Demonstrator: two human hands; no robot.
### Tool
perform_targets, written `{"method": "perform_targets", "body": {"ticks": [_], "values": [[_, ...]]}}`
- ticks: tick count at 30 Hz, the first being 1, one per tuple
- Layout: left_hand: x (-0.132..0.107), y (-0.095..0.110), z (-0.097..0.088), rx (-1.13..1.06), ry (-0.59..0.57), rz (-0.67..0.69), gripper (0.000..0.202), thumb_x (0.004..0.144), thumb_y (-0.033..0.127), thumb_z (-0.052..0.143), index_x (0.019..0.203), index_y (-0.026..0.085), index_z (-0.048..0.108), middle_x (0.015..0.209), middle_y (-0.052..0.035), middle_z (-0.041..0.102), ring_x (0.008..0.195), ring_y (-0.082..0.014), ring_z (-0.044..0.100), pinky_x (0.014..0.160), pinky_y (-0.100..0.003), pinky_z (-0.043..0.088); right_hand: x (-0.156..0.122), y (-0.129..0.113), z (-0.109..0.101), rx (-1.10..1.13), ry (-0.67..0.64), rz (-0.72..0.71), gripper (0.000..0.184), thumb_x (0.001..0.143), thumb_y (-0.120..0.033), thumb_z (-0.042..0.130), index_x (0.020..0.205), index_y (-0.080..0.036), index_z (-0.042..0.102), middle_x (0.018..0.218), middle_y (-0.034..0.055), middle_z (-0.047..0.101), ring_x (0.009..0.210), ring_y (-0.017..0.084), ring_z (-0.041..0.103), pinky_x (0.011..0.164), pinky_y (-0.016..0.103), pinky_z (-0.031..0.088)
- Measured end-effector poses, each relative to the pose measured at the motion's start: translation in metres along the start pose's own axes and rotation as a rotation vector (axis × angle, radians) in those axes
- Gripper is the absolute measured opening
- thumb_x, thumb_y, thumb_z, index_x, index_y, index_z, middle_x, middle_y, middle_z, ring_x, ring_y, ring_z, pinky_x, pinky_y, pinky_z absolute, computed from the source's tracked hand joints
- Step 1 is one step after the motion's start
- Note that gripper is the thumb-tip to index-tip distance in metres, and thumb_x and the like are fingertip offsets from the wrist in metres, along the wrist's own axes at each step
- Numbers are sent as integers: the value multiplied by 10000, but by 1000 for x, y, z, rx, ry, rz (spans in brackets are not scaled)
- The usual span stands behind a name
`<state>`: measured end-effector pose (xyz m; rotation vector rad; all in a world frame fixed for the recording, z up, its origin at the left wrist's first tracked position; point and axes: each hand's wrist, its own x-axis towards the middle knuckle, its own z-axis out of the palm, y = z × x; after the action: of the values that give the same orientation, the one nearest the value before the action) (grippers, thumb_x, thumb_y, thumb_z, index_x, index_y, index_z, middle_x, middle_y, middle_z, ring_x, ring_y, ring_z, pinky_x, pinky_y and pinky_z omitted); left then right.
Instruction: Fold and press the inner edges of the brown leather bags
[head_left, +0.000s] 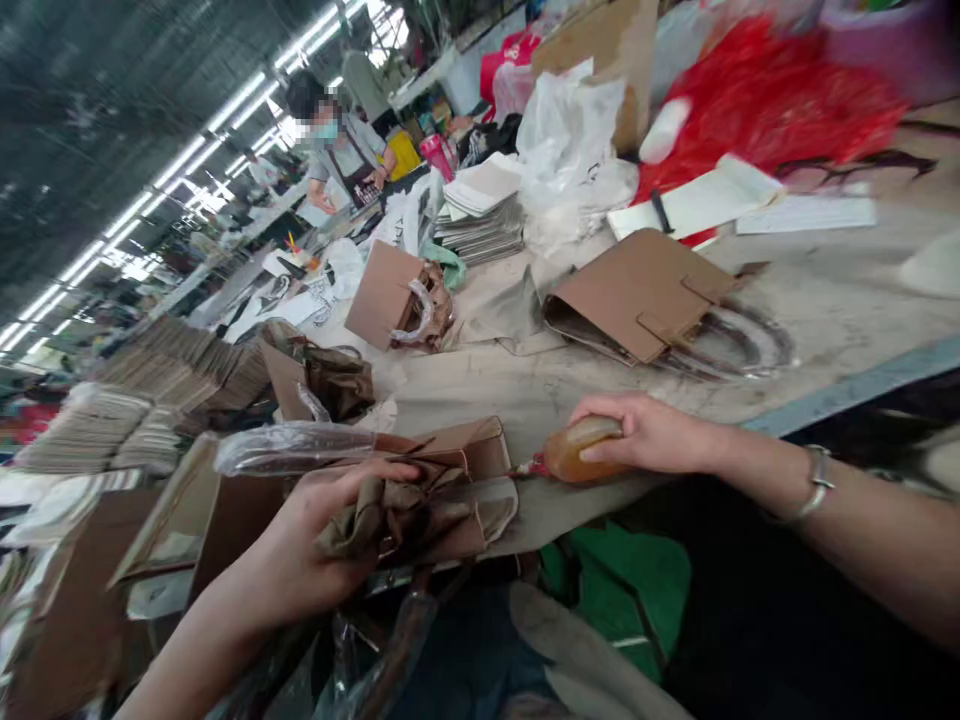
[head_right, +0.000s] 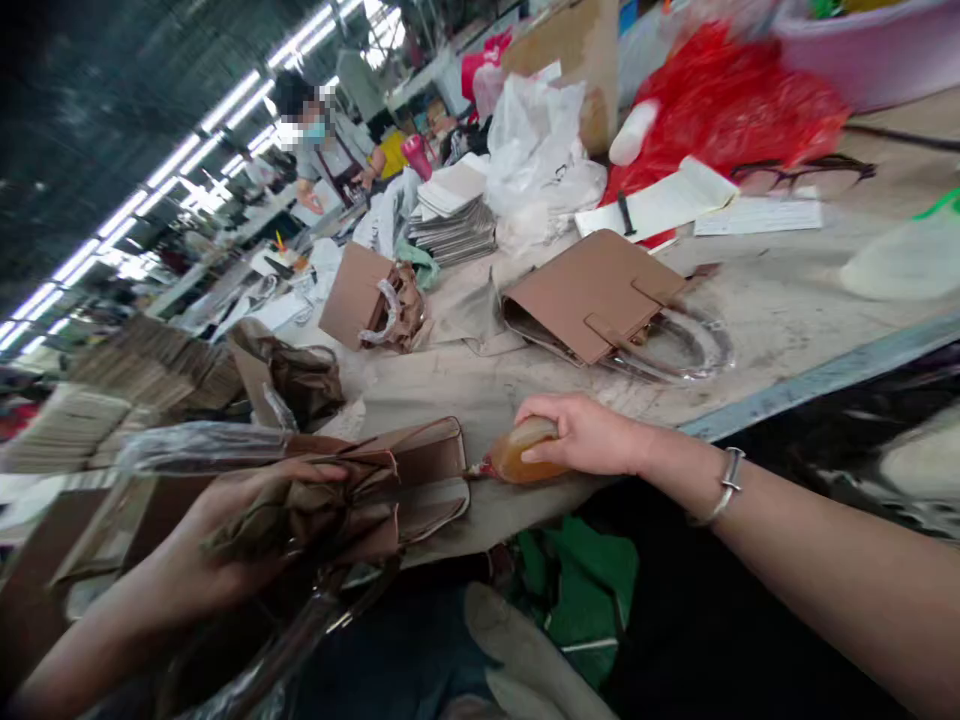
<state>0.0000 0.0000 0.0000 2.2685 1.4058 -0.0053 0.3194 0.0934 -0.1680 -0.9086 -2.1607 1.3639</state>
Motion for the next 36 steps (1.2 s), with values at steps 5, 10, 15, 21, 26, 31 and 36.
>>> {"method": "perform_targets", "body": {"ticks": [5,10,15,21,26,31,36], "values": [[-12,3,8,80,40,9,461,757,194,578,1203,238,469,1198,-53,610,1105,-211,579,934,-309,484,-12,-3,-4,-53,45,-32,240,752,-341,651,939,-201,596,856,2,635,794,175,586,704,276,437],[-36,7,21,141,0,-22,549,752,220,594,1273,275,427,1236,-33,598,1115,-200,579,961,-286,480,-22,-10,-1,-83,85,-42,239,752,-329,652,957,-218,603,874,-5,637,806,167,591,706,264,441],[-63,7,36,155,-79,-68,629,766,274,585,1351,291,354,1347,-43,509,1204,-226,510,1009,-323,450,-34,-15,3,32,70,55,254,754,-378,645,948,-220,598,817,-11,640,727,161,597,635,255,453],[-83,2,50,255,-99,-68,694,768,340,583,1394,350,283,1381,-19,473,1204,-243,509,1005,-370,449,-36,-18,12,88,-30,92,250,751,-363,645,942,-211,588,832,-6,652,753,174,609,653,261,463],[-86,-2,50,266,-128,-85,732,758,322,608,1406,346,270,1395,-17,458,1221,-239,493,997,-315,453,-32,-14,19,-78,44,15,223,761,-323,649,943,-210,587,846,2,633,781,166,588,689,268,451],[-76,0,42,201,-115,-98,721,730,292,632,1383,324,329,1374,-5,483,1230,-236,484,1014,-313,436,-35,-11,22,-289,89,-195,231,807,-220,581,1037,-198,573,905,56,591,847,184,557,734,291,442],[-64,9,33,139,-127,-82,741,688,199,629,1368,311,358,1365,-5,494,1222,-230,494,1010,-306,442,-42,-13,21,-480,86,-345,347,781,-104,509,1109,-205,558,899,70,550,788,181,520,677,280,435]]}}
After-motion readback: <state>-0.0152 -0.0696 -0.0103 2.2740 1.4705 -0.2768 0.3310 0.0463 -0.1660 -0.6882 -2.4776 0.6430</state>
